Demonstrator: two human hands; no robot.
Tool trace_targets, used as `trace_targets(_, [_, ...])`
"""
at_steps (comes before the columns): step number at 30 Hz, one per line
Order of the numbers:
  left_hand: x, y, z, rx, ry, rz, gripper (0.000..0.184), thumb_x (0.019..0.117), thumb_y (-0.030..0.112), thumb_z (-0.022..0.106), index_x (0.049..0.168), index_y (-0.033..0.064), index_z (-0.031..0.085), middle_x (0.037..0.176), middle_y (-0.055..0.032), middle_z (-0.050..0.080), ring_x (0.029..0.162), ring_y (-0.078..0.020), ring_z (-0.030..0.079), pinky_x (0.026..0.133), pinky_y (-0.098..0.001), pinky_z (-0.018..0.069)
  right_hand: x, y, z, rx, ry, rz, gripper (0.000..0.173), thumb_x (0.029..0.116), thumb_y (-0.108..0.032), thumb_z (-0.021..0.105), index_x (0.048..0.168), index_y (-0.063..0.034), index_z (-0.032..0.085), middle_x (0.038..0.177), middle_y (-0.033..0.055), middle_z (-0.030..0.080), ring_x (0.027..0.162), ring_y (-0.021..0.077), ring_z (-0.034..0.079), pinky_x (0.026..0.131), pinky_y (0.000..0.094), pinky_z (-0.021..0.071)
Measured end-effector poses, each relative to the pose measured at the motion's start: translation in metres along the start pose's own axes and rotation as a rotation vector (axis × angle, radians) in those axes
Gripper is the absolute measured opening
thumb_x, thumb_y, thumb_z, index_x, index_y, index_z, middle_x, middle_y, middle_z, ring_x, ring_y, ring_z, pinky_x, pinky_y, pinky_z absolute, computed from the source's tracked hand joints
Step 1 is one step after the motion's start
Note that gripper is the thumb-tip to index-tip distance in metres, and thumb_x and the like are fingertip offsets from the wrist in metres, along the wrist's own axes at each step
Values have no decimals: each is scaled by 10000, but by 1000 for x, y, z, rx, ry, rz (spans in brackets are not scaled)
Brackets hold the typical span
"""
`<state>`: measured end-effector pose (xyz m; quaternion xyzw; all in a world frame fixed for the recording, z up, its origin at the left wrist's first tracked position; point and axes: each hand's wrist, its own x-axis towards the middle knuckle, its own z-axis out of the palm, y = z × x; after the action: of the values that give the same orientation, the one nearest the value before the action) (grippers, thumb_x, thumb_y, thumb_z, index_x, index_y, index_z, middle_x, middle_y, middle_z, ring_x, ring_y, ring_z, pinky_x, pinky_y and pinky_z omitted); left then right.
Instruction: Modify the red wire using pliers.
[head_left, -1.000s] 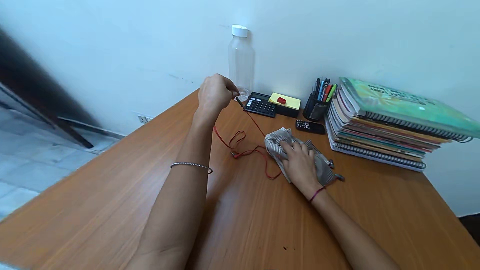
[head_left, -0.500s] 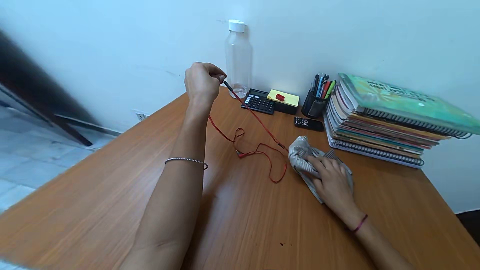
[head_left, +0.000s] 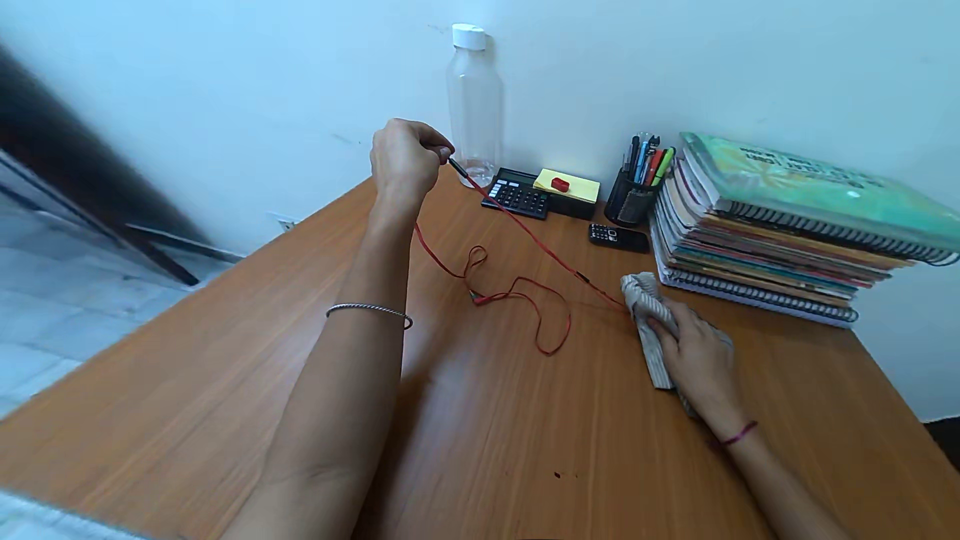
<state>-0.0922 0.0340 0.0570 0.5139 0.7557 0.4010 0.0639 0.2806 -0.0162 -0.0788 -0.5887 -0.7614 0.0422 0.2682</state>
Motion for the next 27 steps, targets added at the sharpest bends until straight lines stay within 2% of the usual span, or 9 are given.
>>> trace_targets(4, [0,5,-3,-25,-8,41,197,1027,82,581,1141,26,731,1141,-196,703,1116,-367,634,967,-611,428,2,-1,-3,13,33,81,294,1036,-248,615,1199,-7,661,941,247,696,885,466,682,725,645,497])
trace_targets(6, [-1,9,-3,-86,-31,90,196,1030,87,582,1147,22,725,1138,-177,702,1074,-309,640,952,-551,446,2,6,-10,122,51,139,322,1050,-269,591,1217,2,637,875,246,675,802,446,665,686,630,488])
trace_targets(7, [-3,11,-1,-124,-44,122,186,1030,90,588,1141,22,721,1113,-156,700,996,-250,632,894,-486,458,2,11,-15,181,70,160,341,1055,-273,581,1233,14,626,871,251,669,788,441,659,682,629,485])
trace_targets(10, [-9,22,4,-199,-90,185,164,1030,97,594,1126,32,711,1065,-101,685,826,-130,575,757,-350,458,0,30,-32,346,125,220,412,1073,-286,538,1299,58,561,958,263,647,842,387,641,743,588,496])
trace_targets(14, [-16,34,12,-185,-140,221,168,1031,88,589,1131,29,711,1082,-111,692,849,-151,603,775,-364,479,1,49,-64,378,259,304,482,1080,-303,513,1353,94,523,1156,322,619,1035,415,625,908,614,468])
trace_targets(17, [-17,36,17,-154,-184,242,168,1027,78,592,1129,27,715,1098,-125,697,891,-190,630,809,-408,494,3,68,-86,249,322,369,518,1083,-333,500,1341,115,514,1192,382,582,1107,517,577,928,694,406])
trace_targets(20, [-19,39,20,-147,-246,276,171,1027,87,598,1143,28,708,1091,-118,698,885,-183,636,806,-401,501,2,92,-91,66,261,425,482,1076,-307,533,1337,99,531,1190,420,579,1132,611,548,914,765,369])
trace_targets(23, [-24,46,23,-128,-325,306,180,1033,94,589,1164,24,691,1056,-122,691,862,-179,627,786,-389,507,-1,111,-74,-53,124,370,456,1029,-243,628,1335,91,578,1225,436,571,1177,655,509,946,808,334])
trace_targets(27, [-25,47,35,8,-488,372,192,1022,59,592,1166,-2,703,1090,-183,704,1008,-304,665,936,-537,488,2,108,-64,-134,14,324,453,1002,-245,674,1362,22,607,1278,398,576,1236,629,484,987,786,309])
